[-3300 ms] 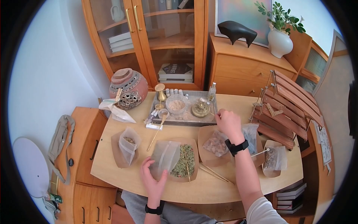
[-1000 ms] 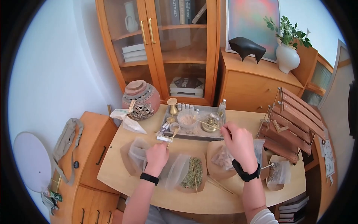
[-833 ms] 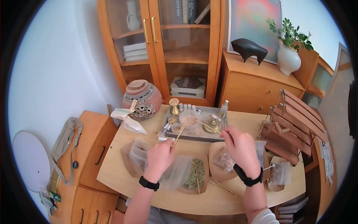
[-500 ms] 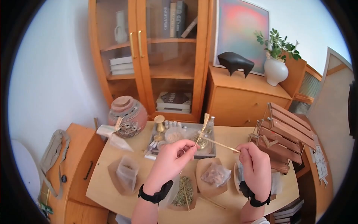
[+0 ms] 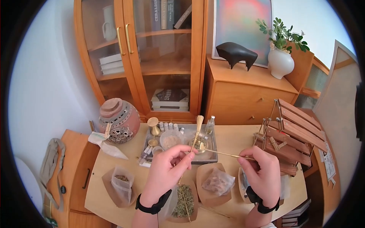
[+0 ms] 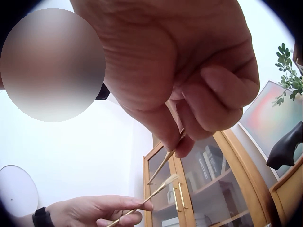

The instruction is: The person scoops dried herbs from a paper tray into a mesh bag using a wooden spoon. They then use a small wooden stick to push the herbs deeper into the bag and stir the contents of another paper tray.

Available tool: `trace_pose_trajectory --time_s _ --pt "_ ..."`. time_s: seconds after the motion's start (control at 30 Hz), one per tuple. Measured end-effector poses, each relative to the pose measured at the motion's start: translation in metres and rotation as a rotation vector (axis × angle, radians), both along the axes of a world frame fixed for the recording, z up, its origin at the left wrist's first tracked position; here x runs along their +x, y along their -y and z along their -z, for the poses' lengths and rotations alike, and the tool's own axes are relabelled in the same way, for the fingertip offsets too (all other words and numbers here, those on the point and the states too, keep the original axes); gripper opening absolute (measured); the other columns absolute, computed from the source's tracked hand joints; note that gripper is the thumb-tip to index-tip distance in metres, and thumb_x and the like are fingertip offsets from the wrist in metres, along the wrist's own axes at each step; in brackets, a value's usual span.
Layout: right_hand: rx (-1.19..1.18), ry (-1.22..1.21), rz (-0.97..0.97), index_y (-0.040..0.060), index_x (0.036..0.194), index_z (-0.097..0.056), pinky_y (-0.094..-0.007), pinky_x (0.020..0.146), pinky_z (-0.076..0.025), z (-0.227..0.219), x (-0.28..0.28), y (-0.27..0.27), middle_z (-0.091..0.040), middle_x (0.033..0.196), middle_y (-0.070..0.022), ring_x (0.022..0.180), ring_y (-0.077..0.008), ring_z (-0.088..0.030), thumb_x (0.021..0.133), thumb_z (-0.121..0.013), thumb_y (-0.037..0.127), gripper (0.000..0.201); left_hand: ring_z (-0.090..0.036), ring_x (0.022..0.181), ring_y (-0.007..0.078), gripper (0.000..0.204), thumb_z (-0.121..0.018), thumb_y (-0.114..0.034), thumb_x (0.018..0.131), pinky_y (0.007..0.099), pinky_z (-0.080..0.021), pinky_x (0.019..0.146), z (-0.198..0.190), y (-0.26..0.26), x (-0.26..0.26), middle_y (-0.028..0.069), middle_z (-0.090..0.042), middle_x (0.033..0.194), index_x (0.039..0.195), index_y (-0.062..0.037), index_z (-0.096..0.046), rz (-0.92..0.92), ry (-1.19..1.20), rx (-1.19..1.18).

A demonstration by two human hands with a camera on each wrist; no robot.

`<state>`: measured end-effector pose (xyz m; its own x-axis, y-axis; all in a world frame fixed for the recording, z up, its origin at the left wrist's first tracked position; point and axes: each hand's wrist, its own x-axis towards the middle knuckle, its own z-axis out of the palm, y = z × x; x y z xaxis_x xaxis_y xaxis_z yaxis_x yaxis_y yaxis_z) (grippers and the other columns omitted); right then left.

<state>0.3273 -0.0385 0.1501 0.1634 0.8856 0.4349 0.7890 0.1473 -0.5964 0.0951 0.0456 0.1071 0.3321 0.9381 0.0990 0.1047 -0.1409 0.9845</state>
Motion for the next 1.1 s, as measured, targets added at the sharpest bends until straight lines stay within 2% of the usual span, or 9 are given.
trace_pose_trajectory --time_s 0.17,0.3,0.4,0.47,0.9,1.0,1.07,1.1 --pt "0.046 -0.018 -0.024 0.0054 0.092 -0.07 -0.0293 0.055 -0.051 0.003 -0.004 -0.003 -0.069 0.072 -0.0091 0.06 -0.0215 -0.07 0.091 -0.078 0.01 0.009 -0.057 0.061 0.0039 0.016 -0.073 -0.015 0.098 0.0223 -0.042 0.056 0.005 0.002 -0.004 0.0 -0.07 0.075 0.11 -0.0055 -0.076 -0.014 -0.105 0.141" --pt "0.089 -0.018 0.004 0.0057 0.091 -0.07 -0.0293 0.054 -0.051 0.005 -0.005 -0.004 -0.069 0.071 -0.0091 0.059 -0.0215 -0.07 0.09 -0.078 0.011 0.009 -0.058 0.059 0.005 0.017 -0.075 -0.015 0.096 0.0229 -0.043 0.055 0.0 0.005 -0.006 0.0015 -0.071 0.075 0.11 -0.0055 -0.076 -0.011 -0.128 0.153" --pt "0.061 -0.005 0.013 0.0057 0.091 -0.07 -0.0292 0.054 -0.051 0.005 -0.004 -0.004 -0.07 0.072 -0.009 0.059 -0.0215 -0.07 0.09 -0.078 0.011 0.01 -0.063 0.069 0.0041 0.017 -0.069 -0.006 0.099 0.0214 -0.046 0.059 -0.004 0.007 -0.007 0.0011 -0.071 0.078 0.114 -0.0004 -0.074 0.023 -0.193 0.113" --pt "0.067 -0.006 0.012 0.0057 0.091 -0.07 -0.0291 0.054 -0.051 0.006 -0.004 -0.004 -0.07 0.072 -0.0089 0.059 -0.0214 -0.07 0.09 -0.078 0.011 0.01 -0.059 0.057 0.0057 0.016 -0.075 -0.014 0.095 0.0236 -0.043 0.053 0.0 0.006 -0.005 0.0029 -0.074 0.076 0.108 -0.004 -0.076 -0.002 -0.147 0.156" --pt "0.082 -0.055 0.033 0.0044 0.091 -0.07 -0.0284 0.054 -0.05 0.004 -0.007 -0.002 -0.071 0.074 -0.0084 0.06 -0.0209 -0.07 0.09 -0.078 0.009 0.009 -0.061 0.056 0.0076 0.016 -0.077 -0.016 0.094 0.024 -0.044 0.053 0.0 0.005 -0.009 0.0042 -0.075 0.076 0.106 -0.0052 -0.077 -0.013 -0.188 0.157" --pt "0.091 -0.033 0.024 0.0045 0.091 -0.07 -0.0286 0.053 -0.049 0.003 -0.005 -0.001 -0.071 0.074 -0.0081 0.059 -0.0208 -0.07 0.09 -0.077 0.008 0.008 -0.062 0.056 0.0089 0.017 -0.077 -0.018 0.094 0.0247 -0.045 0.054 0.0 0.004 -0.011 0.0052 -0.075 0.075 0.106 -0.0066 -0.078 -0.034 -0.189 0.215" --pt "0.102 -0.024 0.016 0.0045 0.09 -0.07 -0.0287 0.053 -0.049 0.006 -0.001 -0.002 -0.071 0.074 -0.0081 0.059 -0.0208 -0.069 0.09 -0.077 0.008 0.008 -0.061 0.069 0.0039 0.018 -0.073 -0.009 0.096 0.0217 -0.045 0.06 -0.009 0.007 -0.012 0.0018 -0.073 0.08 0.113 -0.0014 -0.078 -0.014 -0.249 0.15" --pt "0.113 -0.016 0.008 0.0046 0.09 -0.07 -0.0288 0.053 -0.049 0.008 0.0 -0.003 -0.071 0.074 -0.008 0.059 -0.0207 -0.069 0.09 -0.077 0.008 0.008 -0.061 0.069 0.0039 0.018 -0.073 -0.009 0.096 0.0217 -0.045 0.06 -0.008 0.007 -0.012 0.0018 -0.073 0.08 0.113 -0.0014 -0.078 -0.013 -0.249 0.149"
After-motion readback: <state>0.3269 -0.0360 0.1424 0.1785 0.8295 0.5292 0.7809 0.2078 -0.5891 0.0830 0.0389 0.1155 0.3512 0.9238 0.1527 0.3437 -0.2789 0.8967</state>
